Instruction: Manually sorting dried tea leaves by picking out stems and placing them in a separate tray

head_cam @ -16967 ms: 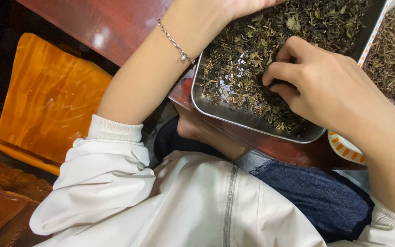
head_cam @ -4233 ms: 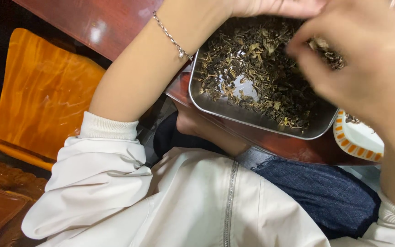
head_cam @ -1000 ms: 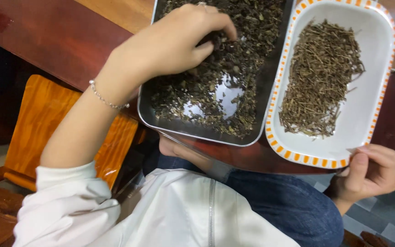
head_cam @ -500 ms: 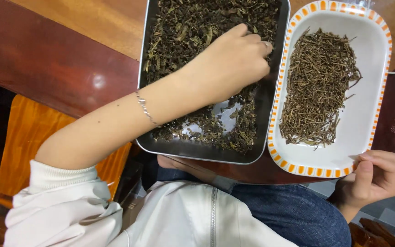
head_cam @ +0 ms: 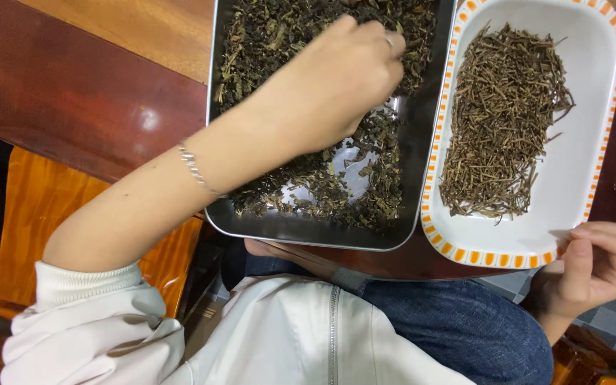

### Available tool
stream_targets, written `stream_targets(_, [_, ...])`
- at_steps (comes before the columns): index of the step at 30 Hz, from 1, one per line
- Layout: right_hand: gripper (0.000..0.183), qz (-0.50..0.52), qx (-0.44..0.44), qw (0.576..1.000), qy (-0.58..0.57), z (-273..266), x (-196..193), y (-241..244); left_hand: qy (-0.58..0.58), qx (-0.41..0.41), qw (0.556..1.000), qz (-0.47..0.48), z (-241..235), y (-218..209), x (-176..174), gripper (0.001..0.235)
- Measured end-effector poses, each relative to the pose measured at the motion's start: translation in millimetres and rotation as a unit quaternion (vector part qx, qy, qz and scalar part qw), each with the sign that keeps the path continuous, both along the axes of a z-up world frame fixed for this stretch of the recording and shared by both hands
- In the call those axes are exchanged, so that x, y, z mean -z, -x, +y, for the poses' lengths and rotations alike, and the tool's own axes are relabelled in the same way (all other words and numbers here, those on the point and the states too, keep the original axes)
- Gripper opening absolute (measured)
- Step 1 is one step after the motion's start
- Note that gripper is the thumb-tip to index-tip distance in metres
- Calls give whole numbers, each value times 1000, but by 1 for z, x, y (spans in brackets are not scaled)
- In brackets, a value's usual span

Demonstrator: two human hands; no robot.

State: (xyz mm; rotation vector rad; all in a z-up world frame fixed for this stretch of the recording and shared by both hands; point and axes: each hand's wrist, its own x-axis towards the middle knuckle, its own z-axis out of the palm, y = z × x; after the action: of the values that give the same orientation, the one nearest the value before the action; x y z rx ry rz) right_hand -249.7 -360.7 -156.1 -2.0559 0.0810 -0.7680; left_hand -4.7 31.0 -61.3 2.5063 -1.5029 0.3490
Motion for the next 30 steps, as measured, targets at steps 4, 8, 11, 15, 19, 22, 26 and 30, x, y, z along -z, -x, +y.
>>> stream_targets(4, [13, 36, 20, 999, -13, 17, -30, 1, 97, 17, 992, 84, 24, 2, -22, 10])
stream_targets(8, [4, 151, 12, 982, 114, 42, -76, -5, 213, 17, 963, 166, 40, 3, -30, 4])
stream_targets(11, [5, 193, -64, 962, 182, 81, -125, -37, 250, -4, 945, 212, 46, 4, -29, 4])
stream_targets(15, [13, 159, -265, 891, 333, 154, -177, -109, 352, -44, 837, 417, 48, 9, -32, 7])
stream_targets(19, [12, 144, -334, 846, 390, 178, -159, -164, 364, -102, 663, 646, 54, 6, -46, 20])
stream_targets(22, [9, 157, -314, 803, 483, 183, -142, -187, 463, -32, 481, 744, 58, 5, -33, 5])
stream_targets(26, [12, 107, -264, 768, 574, 187, -126, -195, 520, -23, 469, 714, 59, -1, -7, 14])
stream_targets(30, [13, 112, -233, 747, 613, 188, -118, -194, 385, -127, 668, 624, 54, 9, -34, 20])
